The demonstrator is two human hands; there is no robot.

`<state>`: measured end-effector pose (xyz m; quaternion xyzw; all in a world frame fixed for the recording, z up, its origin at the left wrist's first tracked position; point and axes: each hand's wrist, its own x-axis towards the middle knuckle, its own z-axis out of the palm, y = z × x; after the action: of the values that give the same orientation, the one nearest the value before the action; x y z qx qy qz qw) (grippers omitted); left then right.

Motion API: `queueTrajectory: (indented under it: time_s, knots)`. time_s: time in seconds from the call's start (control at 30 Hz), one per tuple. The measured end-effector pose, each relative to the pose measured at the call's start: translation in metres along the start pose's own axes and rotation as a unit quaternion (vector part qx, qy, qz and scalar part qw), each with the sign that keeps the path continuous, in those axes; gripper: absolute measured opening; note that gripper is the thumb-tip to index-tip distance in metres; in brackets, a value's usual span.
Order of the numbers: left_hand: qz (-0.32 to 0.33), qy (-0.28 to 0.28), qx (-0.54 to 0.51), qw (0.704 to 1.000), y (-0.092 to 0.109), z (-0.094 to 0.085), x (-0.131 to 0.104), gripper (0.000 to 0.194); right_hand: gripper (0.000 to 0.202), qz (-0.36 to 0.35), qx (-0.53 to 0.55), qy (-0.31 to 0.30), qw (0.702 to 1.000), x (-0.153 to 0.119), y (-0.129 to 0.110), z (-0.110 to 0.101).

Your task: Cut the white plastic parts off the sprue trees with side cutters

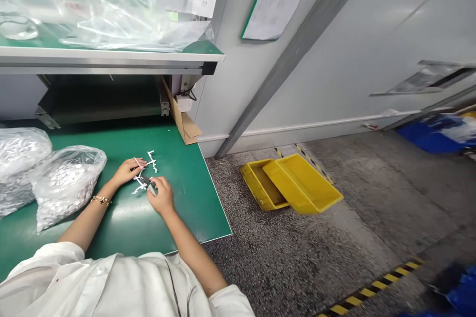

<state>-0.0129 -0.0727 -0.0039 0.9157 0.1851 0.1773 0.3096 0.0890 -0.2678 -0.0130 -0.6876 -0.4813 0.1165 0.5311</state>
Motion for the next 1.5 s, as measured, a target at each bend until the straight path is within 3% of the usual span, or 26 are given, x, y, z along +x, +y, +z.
queueTrajectory:
  time_s: [0.2, 0.33, 0.4, 0.5, 0.73, 0.93, 1.03, 1.1, 1.17, 1.27, 1.37, 1.5]
  knots:
    - [-0.108, 0.183, 0.042, 0.976, 0.054, 0.007, -0.078, 0.038, 0.022, 0.000, 0.050, 0.047, 0.998, 0.000, 0.001, -0.002]
    - [-0.153, 0.134, 0.070, 0.977, 0.098, 0.029, -0.110, 0.036, 0.020, 0.004, 0.053, 0.055, 0.997, -0.001, 0.000, -0.003]
    - [-0.152, 0.108, 0.119, 0.975, 0.116, 0.041, -0.116, 0.043, 0.020, 0.018, 0.054, 0.066, 0.996, -0.002, 0.001, -0.003]
    - [-0.134, 0.117, 0.224, 0.958, 0.131, 0.050, -0.118, 0.048, 0.021, 0.035, 0.059, 0.078, 0.995, -0.003, 0.003, -0.003]
    - [-0.120, 0.137, 0.279, 0.943, 0.131, 0.037, -0.121, 0.028, 0.024, 0.056, 0.082, 0.086, 0.991, -0.007, 0.010, 0.000]
    - [0.030, 0.031, 0.257, 0.965, 0.118, 0.029, -0.080, 0.042, 0.026, 0.062, 0.104, 0.087, 0.989, -0.007, 0.010, 0.000]
    - [0.040, -0.021, 0.260, 0.965, 0.110, 0.033, -0.066, 0.029, 0.027, 0.076, 0.116, 0.096, 0.986, -0.008, 0.011, -0.001]
    - [0.034, -0.033, 0.261, 0.964, 0.107, 0.033, -0.068, 0.023, 0.027, 0.079, 0.120, 0.102, 0.984, -0.008, 0.012, -0.001]
    - [0.046, 0.000, 0.261, 0.964, 0.107, 0.027, -0.080, 0.024, 0.027, 0.080, 0.124, 0.105, 0.984, -0.008, 0.013, -0.001]
    - [0.099, 0.112, 0.269, 0.951, 0.115, 0.010, -0.106, 0.032, 0.028, 0.083, 0.131, 0.103, 0.983, -0.009, 0.015, -0.001]
    - [0.153, 0.212, 0.310, 0.914, 0.132, -0.012, -0.129, 0.038, 0.028, 0.085, 0.135, 0.096, 0.982, -0.009, 0.017, 0.000]
    - [0.187, 0.281, 0.371, 0.865, 0.155, -0.032, -0.144, 0.043, 0.029, 0.085, 0.139, 0.090, 0.982, -0.009, 0.019, 0.001]
